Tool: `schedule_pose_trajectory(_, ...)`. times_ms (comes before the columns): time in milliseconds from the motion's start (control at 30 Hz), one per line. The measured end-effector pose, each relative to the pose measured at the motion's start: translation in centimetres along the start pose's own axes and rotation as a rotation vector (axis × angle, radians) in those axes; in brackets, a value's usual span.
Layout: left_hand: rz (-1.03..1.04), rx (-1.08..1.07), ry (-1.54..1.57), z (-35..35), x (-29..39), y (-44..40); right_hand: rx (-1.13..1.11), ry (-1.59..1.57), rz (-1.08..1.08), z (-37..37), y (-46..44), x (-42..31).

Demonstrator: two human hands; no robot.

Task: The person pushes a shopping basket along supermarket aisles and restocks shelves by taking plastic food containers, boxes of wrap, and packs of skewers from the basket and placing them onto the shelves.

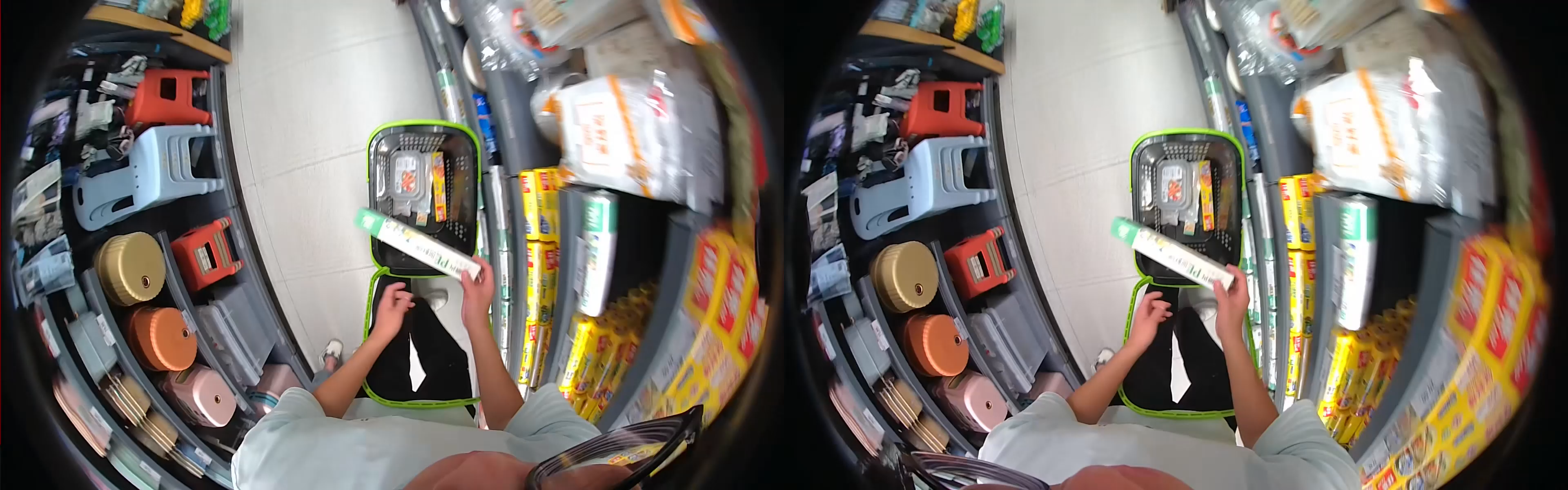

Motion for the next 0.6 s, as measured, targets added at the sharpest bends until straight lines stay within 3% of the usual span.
schedule_pose_trajectory(100, 0.153, 0.169, 0.192, 0.2, 8.9, 4.6, -0.082, -0.404, 0.025, -2.1, 7.0, -6.8)
schedule_pose_trajectory(233, 0.575, 0.168, 0.410, 2.1, 19.5, 14.2, -0.114, -0.541, -0.057, -7.0, 17.4, -17.6)
schedule_pose_trajectory(300, 0.715, -0.044, 0.470, 6.0, 26.1, 21.3, -0.162, -0.646, -0.119, -9.7, 22.3, -21.6)
schedule_pose_trajectory(400, 0.873, -0.223, 0.420, 9.8, 31.6, 30.1, -0.145, -0.629, -0.242, -13.9, 28.9, -27.0)
schedule_pose_trajectory(467, 1.080, -0.155, 0.353, 11.8, 35.3, 37.1, -0.095, -0.596, -0.287, -16.2, 33.4, -29.8)
schedule_pose_trajectory(500, 1.084, -0.194, 0.351, 13.1, 36.1, 39.4, -0.072, -0.607, -0.316, -17.4, 35.3, -30.9)
schedule_pose_trajectory(600, 1.234, -0.298, 0.300, 16.0, 37.9, 44.7, 0.004, -0.425, -0.579, -21.0, 40.0, -34.7)
Point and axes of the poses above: each hand's wrist, its own y-axis away from the middle knuckle, its own z-axis out of the palm, x = y × z, the point moved 9 cm from there along -y, towards the middle knuckle, and after that the axes turned 3 degrees about -z, right-handed, at the moved point
